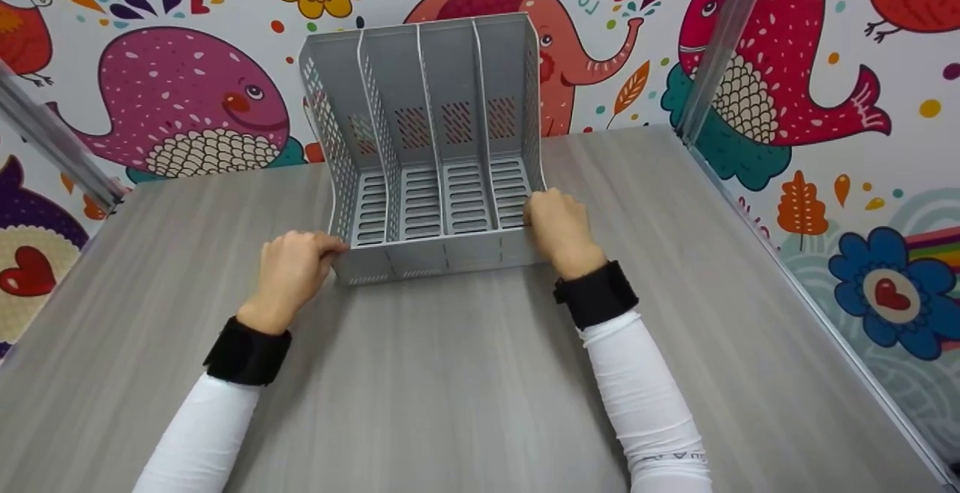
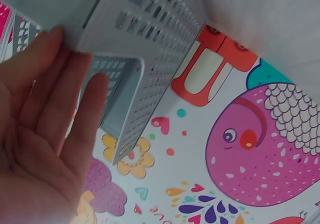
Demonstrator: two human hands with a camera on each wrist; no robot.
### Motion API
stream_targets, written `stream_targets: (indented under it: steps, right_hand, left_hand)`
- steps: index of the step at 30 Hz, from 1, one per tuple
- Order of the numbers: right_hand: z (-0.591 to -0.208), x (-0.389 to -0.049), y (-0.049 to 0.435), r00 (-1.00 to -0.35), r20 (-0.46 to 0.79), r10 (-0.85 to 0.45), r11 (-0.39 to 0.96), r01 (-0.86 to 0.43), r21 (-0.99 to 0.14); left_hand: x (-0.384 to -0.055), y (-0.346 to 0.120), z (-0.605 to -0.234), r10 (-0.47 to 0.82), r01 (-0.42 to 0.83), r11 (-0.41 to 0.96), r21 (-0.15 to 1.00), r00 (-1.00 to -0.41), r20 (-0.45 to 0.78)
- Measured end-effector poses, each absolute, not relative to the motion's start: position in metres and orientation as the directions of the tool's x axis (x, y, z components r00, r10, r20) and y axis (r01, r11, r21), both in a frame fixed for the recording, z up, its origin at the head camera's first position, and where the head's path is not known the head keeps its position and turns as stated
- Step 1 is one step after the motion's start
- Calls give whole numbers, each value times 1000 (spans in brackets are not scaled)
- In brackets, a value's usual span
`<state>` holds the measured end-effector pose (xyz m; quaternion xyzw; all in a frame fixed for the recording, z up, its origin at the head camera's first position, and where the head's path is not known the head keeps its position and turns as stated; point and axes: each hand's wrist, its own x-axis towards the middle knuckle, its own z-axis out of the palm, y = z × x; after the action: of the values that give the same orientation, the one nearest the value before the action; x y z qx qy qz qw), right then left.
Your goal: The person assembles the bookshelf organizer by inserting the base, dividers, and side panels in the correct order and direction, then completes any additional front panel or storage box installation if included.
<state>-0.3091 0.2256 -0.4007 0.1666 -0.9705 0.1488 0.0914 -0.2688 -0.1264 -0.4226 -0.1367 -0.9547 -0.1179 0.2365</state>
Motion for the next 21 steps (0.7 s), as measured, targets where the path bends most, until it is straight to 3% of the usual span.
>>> stream_targets:
  steps: [7, 15, 21]
  right_hand:
    - [-413, -320, 226, -919, 309, -244, 884, -342, -319]
    - [-420, -326, 228, -858, 457, -236, 870, -396, -293]
    - [-423, -326, 227, -864, 464, -197, 871, -371, -322]
  left_hand:
    - [-282, -126, -441, 215, 347, 934, 84, -734, 644]
    - [-282, -120, -447, 164, 296, 951, 85, -722, 672]
    - [-269, -108, -441, 123, 248, 963, 108, -755, 644]
